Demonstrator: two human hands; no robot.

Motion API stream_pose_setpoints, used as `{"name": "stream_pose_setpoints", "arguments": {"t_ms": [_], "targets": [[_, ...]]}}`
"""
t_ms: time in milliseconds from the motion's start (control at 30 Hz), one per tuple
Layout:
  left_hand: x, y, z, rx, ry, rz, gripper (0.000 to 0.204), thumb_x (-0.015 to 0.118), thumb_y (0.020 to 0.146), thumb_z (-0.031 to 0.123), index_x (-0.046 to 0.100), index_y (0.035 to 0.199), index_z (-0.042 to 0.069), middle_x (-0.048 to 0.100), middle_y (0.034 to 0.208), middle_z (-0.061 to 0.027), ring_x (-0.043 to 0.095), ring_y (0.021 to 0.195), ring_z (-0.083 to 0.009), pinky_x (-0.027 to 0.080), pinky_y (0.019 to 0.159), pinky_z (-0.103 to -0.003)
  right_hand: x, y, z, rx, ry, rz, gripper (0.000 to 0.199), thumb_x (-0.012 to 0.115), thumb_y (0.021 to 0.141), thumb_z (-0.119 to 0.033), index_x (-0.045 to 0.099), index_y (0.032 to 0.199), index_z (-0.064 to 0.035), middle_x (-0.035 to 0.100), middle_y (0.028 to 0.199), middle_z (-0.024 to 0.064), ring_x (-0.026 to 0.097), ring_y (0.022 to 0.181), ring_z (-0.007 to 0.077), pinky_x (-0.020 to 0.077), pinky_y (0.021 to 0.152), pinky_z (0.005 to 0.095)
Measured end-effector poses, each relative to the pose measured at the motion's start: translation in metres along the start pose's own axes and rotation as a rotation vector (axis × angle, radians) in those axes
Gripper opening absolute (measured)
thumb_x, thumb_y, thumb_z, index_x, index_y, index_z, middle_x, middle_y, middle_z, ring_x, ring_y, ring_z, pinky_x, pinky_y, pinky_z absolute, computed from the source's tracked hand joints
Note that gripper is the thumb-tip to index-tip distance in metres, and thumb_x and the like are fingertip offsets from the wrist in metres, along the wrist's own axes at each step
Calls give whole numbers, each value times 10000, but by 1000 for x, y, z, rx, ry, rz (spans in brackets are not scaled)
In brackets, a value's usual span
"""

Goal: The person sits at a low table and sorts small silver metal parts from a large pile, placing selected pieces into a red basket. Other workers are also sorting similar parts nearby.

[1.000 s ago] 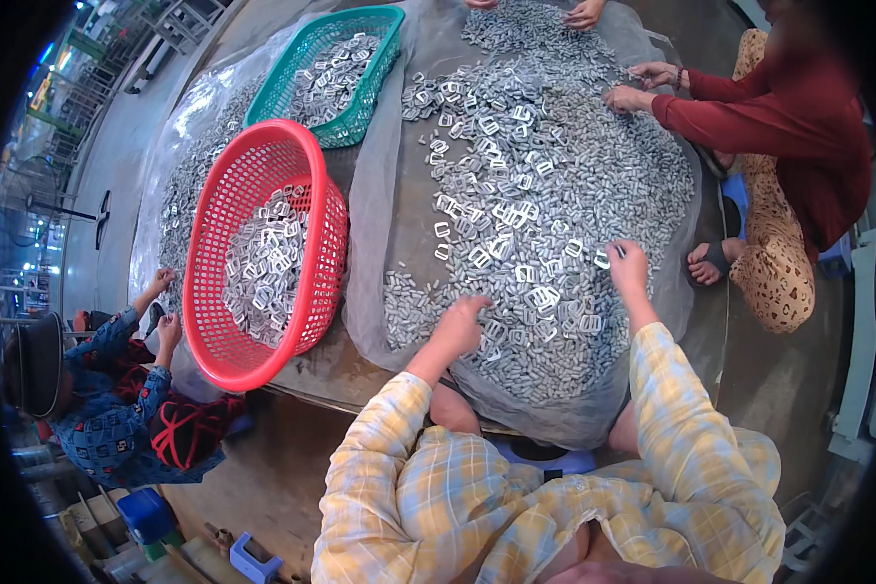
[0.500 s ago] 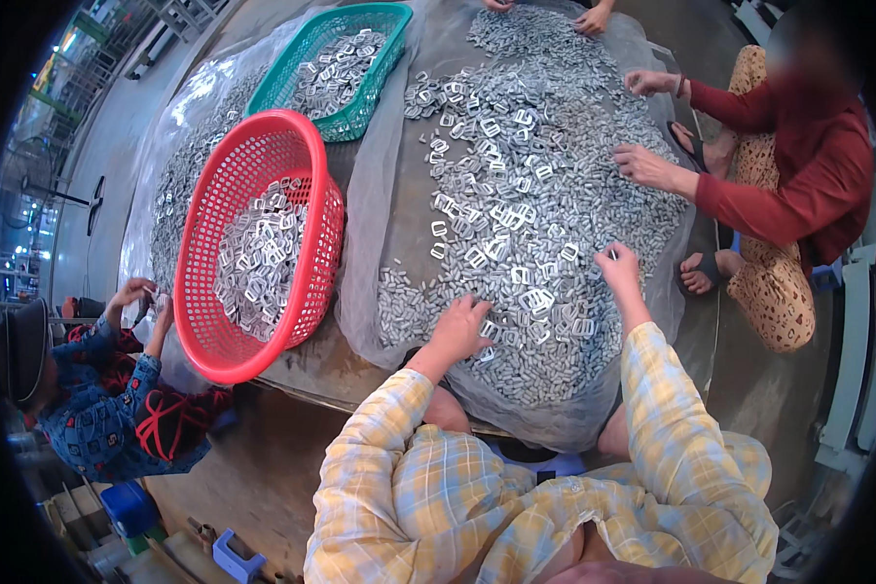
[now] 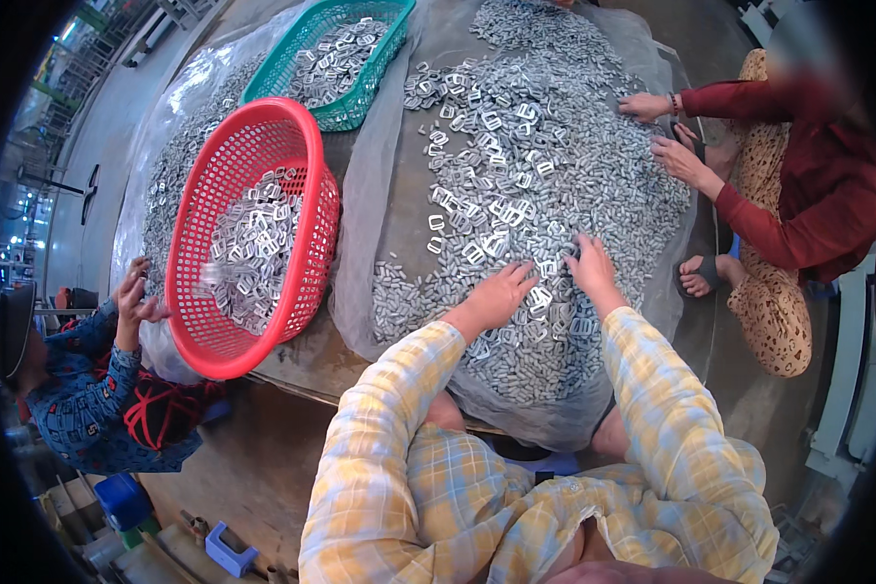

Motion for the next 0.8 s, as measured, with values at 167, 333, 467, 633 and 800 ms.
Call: {"name": "stream_pose_setpoints", "arguments": {"t_ms": [167,333,467,633,800], "targets": [[11,-21,16,-53,-122,-241,313,538,743,29,593,1048,77,561,1037,-86,529,986,-304,475,850,-373,-3,-10,11,-84,95,104,255,679,764,-176,560,966,-76,546,956,157,590,866,359,474,698,432],[10,-54,-8,-314,-439,-124,217,629,717,50,609,930,86,594,923,-102,571,944,-305,484,795,-401,28,-21,36,452,1272,-272,156,610,782,-88,516,905,-67,647,877,115,673,771,253,430,443,281],[-14,-39,-44,-436,-353,47,156,646,711,42,584,852,64,601,931,-122,571,959,-323,475,809,-415,15,-38,12,577,1638,-408,139,576,818,-52,496,930,-70,641,1013,186,662,928,298,536,520,293],[6,-23,-46,-356,-326,-3,166,660,709,60,563,844,53,598,941,-144,568,940,-329,471,787,-420,15,-37,-5,550,1675,-494,128,558,830,-48,496,941,-59,624,1046,216,633,987,349,575,654,357],[15,-38,-19,-394,-591,-152,201,667,777,123,551,922,46,640,820,-126,622,752,-319,489,686,-382,15,-32,-6,523,1660,-459,187,571,825,-124,506,995,-82,619,1054,202,643,908,329,553,614,351]]}}
Point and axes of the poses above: each hand's wrist, its own y-axis towards the middle knuckle, its own x-axis out of the palm, z = x × y, the point moved 7 cm from there along y, towards the middle knuckle
